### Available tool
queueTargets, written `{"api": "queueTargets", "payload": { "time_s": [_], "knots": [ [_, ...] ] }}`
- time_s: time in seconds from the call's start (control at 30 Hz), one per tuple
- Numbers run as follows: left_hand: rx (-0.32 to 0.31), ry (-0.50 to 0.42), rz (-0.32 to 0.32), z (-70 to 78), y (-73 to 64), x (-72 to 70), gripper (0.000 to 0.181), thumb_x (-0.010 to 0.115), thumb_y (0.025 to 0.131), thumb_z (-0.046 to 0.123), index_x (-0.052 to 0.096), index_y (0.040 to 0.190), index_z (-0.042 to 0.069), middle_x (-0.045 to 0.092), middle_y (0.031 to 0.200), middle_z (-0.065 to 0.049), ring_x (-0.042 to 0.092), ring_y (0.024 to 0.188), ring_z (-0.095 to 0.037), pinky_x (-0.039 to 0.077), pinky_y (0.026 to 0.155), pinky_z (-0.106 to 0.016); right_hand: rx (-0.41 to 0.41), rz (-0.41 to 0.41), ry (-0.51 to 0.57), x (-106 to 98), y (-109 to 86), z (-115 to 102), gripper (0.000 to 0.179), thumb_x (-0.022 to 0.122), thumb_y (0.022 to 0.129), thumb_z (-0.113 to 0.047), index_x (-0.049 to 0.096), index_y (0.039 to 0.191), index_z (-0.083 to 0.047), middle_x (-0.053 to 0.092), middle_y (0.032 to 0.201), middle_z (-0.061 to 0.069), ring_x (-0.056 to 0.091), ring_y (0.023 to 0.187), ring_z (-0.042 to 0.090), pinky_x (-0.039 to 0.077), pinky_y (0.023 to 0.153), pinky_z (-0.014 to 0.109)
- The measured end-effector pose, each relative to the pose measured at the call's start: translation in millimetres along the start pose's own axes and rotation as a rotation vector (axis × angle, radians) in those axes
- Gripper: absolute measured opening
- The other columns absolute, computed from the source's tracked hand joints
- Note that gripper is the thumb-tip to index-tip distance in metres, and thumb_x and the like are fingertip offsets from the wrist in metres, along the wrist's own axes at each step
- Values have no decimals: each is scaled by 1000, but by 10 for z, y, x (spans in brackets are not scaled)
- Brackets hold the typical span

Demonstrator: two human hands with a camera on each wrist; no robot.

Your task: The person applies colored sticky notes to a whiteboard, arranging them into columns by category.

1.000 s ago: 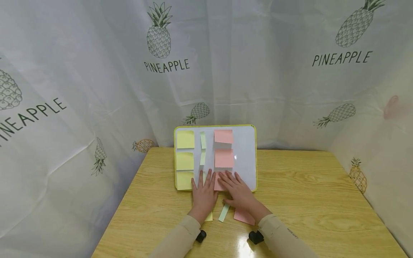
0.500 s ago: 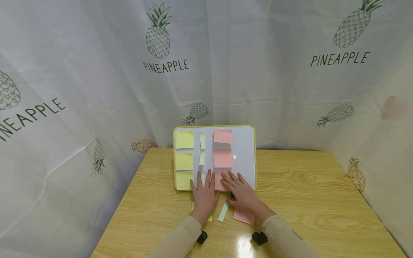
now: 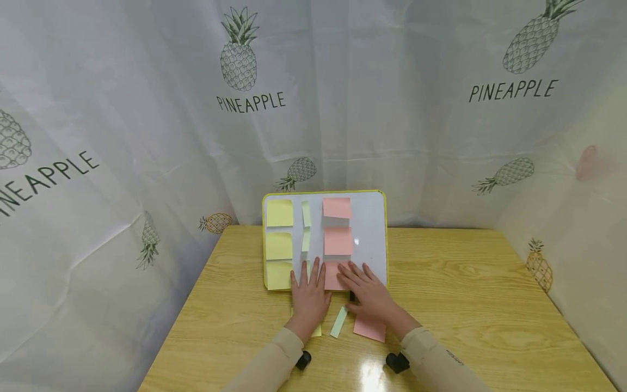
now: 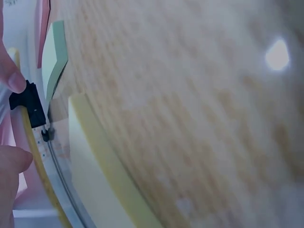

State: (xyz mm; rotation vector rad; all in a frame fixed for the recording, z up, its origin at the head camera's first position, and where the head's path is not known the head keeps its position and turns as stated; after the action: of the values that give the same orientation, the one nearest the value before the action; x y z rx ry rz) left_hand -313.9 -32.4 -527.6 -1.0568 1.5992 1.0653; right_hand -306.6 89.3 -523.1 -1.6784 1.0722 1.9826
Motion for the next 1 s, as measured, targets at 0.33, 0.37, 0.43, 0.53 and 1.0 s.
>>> {"api": "queueTargets", "payload": {
  "time_s": [0.33,0.37,0.43,0.53,1.0],
  "knots": [
    [59,14,52,-20,14,-18,82,52,93,60,20,157,20,12,162,-5,13,145,-36,14,109,-66,-20,5,8,-31,-21,-20,84,74,83,-44,38,150,-9,27,158,6,20,145,31,13,115,52],
    [62,9,59,-24,12,-21,82,53,93,59,21,157,20,12,162,-5,14,145,-36,14,109,-65,-22,1,8,-32,-24,-21,84,73,83,-44,38,150,-8,27,158,6,20,145,31,13,115,52],
    [70,-5,71,-28,4,-25,81,55,93,58,23,157,20,13,162,-5,14,145,-36,15,109,-65,-27,-6,6,-37,-29,-24,83,73,84,-44,37,151,-8,27,158,7,19,145,31,12,115,52],
    [79,-16,75,-30,-1,-16,81,56,92,58,23,157,20,13,162,-6,14,145,-36,16,110,-63,-45,-5,4,-55,-33,-29,82,72,85,-45,38,150,-8,27,158,8,20,145,32,13,115,52],
    [176,-38,56,-39,7,25,81,50,91,66,25,156,24,4,163,-3,10,146,-33,12,111,-63,-66,-44,64,-212,-110,56,81,75,83,-42,42,148,-6,32,155,13,23,143,37,14,114,53]
  ]
}}
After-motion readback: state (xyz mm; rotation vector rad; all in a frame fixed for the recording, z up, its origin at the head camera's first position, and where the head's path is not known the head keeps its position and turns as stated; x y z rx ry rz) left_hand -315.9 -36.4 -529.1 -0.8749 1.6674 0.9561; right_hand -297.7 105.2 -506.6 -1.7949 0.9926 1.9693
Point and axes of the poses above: each hand's wrist, its own y-axis towards the middle knuckle, its own x-axis out of the palm, z = x × y, the point moved 9 cm from there along y, towards the middle knuckle
